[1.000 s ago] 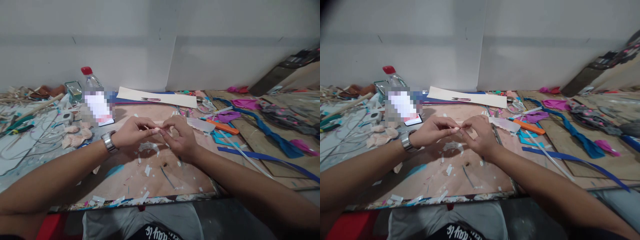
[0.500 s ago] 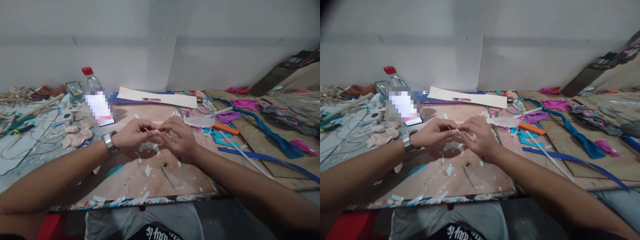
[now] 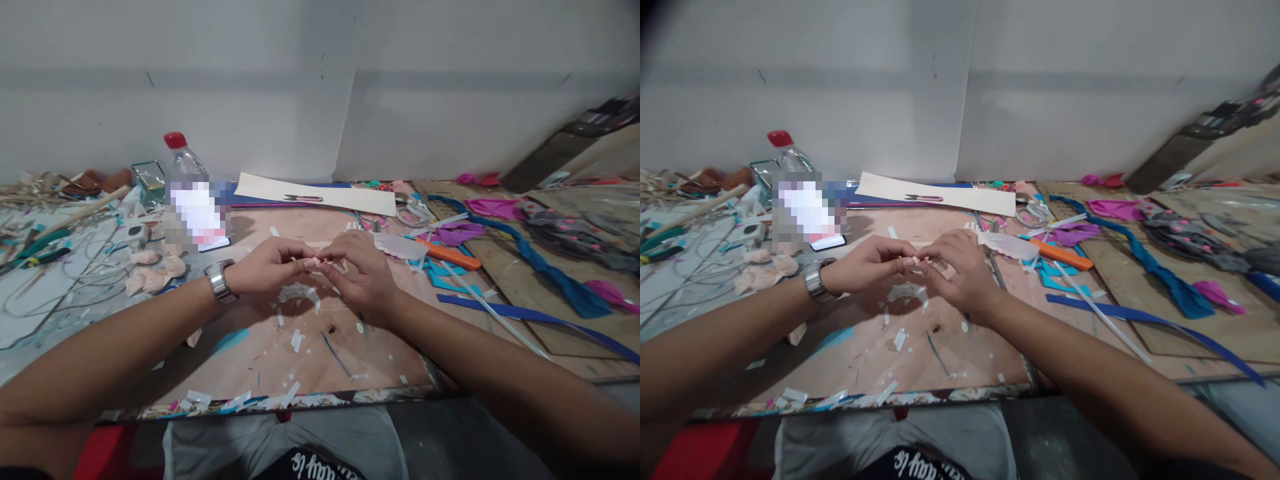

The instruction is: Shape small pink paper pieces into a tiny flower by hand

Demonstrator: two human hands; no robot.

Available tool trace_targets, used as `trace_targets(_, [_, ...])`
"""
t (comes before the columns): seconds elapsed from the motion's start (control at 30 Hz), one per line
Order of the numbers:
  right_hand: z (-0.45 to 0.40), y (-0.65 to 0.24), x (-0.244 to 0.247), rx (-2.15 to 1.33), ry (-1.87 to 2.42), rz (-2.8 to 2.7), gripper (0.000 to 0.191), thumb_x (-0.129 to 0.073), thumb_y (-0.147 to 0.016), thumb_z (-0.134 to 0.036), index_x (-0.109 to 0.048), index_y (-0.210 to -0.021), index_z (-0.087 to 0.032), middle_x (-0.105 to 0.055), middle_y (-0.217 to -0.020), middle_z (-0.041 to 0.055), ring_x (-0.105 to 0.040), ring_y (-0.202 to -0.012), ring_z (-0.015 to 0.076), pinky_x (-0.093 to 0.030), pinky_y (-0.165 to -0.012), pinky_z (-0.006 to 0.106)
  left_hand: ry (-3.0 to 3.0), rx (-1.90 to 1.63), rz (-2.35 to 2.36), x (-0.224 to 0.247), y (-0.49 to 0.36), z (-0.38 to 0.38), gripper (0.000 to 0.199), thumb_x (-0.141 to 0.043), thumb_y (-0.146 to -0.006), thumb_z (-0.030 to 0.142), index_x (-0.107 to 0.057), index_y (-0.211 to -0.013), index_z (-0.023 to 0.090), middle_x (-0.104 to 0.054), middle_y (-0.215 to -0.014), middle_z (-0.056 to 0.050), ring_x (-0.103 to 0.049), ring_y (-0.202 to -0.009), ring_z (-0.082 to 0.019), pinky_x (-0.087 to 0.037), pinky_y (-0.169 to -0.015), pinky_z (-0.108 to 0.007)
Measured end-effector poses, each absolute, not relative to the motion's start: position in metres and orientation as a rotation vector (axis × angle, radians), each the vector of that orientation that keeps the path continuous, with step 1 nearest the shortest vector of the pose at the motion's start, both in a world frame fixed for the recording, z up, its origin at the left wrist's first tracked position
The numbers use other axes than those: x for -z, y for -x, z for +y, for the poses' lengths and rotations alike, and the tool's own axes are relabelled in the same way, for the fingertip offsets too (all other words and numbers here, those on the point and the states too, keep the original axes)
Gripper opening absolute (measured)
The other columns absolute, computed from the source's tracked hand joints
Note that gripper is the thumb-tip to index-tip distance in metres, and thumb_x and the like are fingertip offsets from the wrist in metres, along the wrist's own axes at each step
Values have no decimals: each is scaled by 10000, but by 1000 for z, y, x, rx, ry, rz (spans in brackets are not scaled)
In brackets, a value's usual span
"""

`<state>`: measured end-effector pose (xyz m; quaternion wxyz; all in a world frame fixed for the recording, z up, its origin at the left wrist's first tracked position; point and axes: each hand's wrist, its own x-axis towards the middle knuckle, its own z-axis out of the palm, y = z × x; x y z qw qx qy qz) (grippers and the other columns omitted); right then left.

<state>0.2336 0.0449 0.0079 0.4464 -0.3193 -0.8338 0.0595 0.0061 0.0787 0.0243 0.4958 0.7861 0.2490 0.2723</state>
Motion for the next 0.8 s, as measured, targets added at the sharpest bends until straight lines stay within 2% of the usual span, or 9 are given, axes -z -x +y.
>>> trace_targets(0.17, [45, -233, -10, -108, 782, -2074, 75, -717, -977, -307, -732, -1018, -246, -742, -910, 40, -668, -902, 223, -457, -896, 445, -1887, -638, 615, -24, -5, 80, 345, -640, -992, 463, -764, -1019, 142, -749, -884, -55, -649, -780, -131, -512, -742, -247])
trace_targets(0.37, [48, -235, -4, -44, 781, -2126, 202, -670, -1006, -275, -739, -1196, -284, -734, -943, 43, -652, -915, 220, -447, -894, 447, -1910, -603, 637, -23, -5, 82, 363, -615, -1011, 467, -746, -1010, 128, -713, -818, -42, -633, -748, -127, -493, -726, -249])
trace_targets(0.63, [44, -233, -6, -68, 791, -2119, 80, -674, -988, -266, -677, -1064, -240, -724, -996, 49, -667, -962, 230, -428, -911, 455, -1760, -606, 615, -23, -8, 78, 408, -650, -973, 536, -705, -942, 133, -644, -805, -23, -590, -746, -121, -481, -713, -253])
trace_targets(0.8, [45, -232, -5, -67, 823, -2020, 103, -691, -979, -309, -633, -1037, -246, -720, -952, 37, -661, -942, 234, -437, -904, 450, -1634, -664, 685, -25, -11, 76, 398, -815, -846, 490, -630, -859, 138, -614, -785, 7, -551, -685, -91, -459, -649, -223])
